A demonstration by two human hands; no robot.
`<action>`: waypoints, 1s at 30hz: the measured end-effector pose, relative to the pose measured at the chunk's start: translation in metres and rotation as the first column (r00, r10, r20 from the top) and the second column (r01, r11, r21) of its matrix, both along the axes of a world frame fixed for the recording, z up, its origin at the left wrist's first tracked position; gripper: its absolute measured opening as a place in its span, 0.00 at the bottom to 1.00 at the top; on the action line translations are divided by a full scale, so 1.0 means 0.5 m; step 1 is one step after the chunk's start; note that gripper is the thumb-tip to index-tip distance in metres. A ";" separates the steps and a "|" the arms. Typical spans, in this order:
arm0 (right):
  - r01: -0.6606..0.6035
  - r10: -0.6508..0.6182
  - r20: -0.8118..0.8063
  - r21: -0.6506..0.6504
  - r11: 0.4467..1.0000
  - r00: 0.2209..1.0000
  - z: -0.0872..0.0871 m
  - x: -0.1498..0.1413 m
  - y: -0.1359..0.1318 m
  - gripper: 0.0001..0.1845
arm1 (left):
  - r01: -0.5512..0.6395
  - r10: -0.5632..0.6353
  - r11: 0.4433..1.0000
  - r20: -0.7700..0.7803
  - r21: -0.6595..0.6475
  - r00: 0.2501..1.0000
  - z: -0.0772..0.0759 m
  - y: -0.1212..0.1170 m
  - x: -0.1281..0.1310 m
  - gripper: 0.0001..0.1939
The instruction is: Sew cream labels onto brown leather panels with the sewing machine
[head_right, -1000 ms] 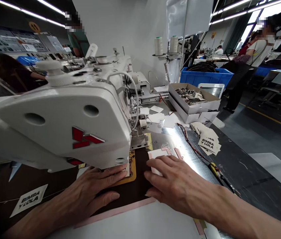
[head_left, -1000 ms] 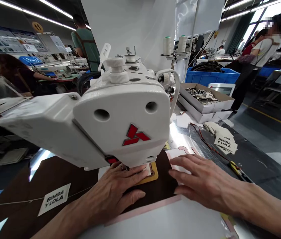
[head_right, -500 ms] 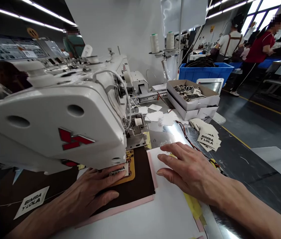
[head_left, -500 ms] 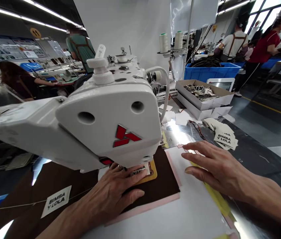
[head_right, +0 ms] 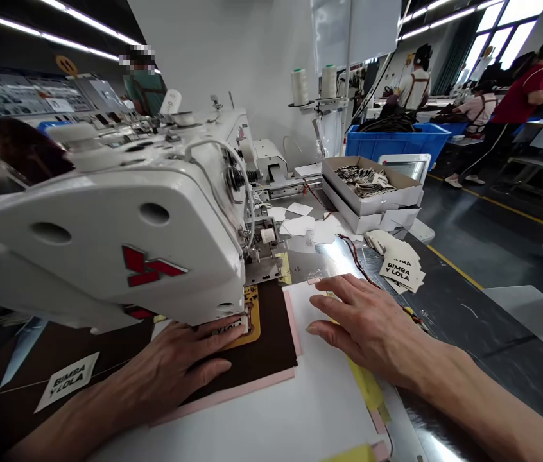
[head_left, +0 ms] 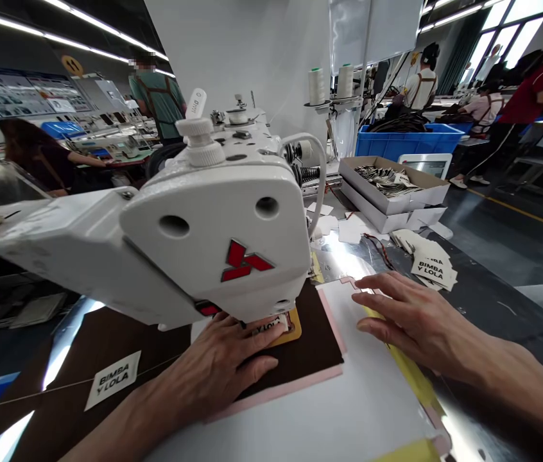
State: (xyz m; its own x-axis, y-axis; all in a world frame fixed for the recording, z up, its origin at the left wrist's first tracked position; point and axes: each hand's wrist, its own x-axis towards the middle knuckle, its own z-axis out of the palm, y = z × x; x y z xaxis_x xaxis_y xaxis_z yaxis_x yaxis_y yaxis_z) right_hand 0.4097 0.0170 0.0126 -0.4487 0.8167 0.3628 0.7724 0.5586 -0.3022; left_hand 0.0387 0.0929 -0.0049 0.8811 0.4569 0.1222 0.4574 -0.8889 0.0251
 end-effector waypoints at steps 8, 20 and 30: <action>-0.001 0.003 0.037 -0.055 0.998 0.999 -0.010 0.001 -0.003 0.16 | -0.033 0.031 0.999 0.093 0.017 0.995 0.000 0.018 0.008 0.22; -0.043 0.045 0.015 -0.084 0.995 0.999 -0.010 -0.007 -0.008 0.16 | -0.071 0.067 0.997 0.123 0.023 0.990 -0.009 0.006 0.007 0.22; -0.023 0.025 0.021 -0.077 0.997 0.999 -0.018 -0.004 -0.010 0.15 | -0.162 0.154 0.985 0.110 0.062 0.982 0.002 -0.022 -0.079 0.25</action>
State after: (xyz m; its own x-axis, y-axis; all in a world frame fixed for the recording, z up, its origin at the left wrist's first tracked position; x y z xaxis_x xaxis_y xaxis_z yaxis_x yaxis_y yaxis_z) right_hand 0.4079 0.0122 0.0034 -0.4759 0.8307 0.2889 0.7658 0.5530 -0.3283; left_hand -0.0009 0.0817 -0.0040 0.7793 0.5763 0.2461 0.5904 -0.8069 0.0203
